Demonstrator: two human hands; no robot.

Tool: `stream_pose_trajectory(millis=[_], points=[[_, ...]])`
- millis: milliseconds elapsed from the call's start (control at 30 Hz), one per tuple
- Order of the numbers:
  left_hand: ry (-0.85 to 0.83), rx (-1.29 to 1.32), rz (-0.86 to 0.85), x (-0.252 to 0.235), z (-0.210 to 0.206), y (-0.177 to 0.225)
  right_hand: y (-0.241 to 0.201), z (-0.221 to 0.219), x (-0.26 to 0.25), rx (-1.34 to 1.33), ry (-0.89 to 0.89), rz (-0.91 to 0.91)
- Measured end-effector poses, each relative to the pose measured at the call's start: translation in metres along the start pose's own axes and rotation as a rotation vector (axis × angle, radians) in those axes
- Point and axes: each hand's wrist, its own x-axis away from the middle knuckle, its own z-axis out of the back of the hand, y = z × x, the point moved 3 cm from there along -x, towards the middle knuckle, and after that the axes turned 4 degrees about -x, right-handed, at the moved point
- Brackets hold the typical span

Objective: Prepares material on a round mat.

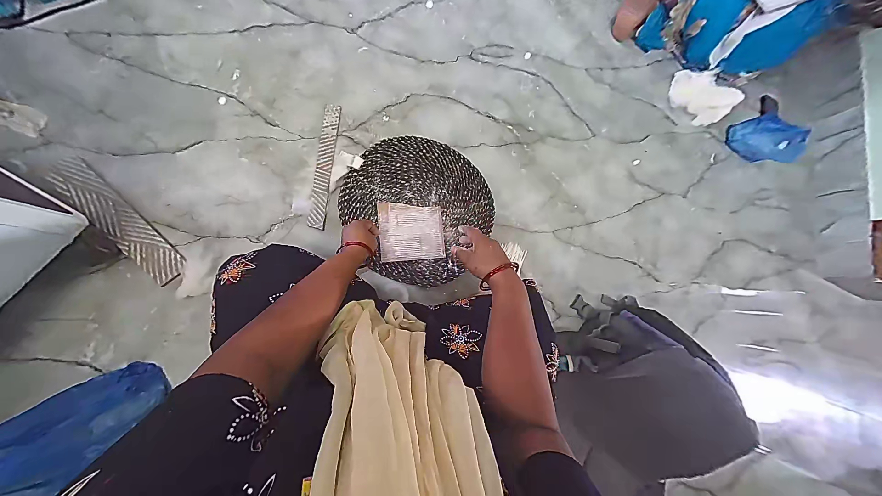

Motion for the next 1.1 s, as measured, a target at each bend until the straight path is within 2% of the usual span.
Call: stream_pose_trajectory(millis=[333, 533, 700, 833, 933, 1100], points=[[-0.011, 0.007, 0.107, -0.01, -0.003, -0.006, -0.002, 0.002, -0.004, 0.077, -0.049, -0.017], [-0.03, -0.042, 0.11, -0.012, -0.002, -0.005, -0.002, -0.008, -0.009, 0.113, -0.092, -0.004], [-0.031, -0.013, 0.129, -0.016, -0.005, -0.007, -0.018, -0.033, -0.013, 0.251, -0.195, -0.001], [-0.029, 0.025, 0.138, -0.016, -0.005, -0.007, -0.031, -0.074, -0.032, 0.375, -0.26, 0.077], [-0.036, 0.033, 0.164, -0.015, -0.004, -0.006, -0.034, -0.096, -0.049, 0.454, -0.23, 0.118], [-0.058, -0.004, 0.162, -0.015, -0.006, -0.006, -0.041, -0.106, -0.07, 0.533, -0.188, 0.178]])
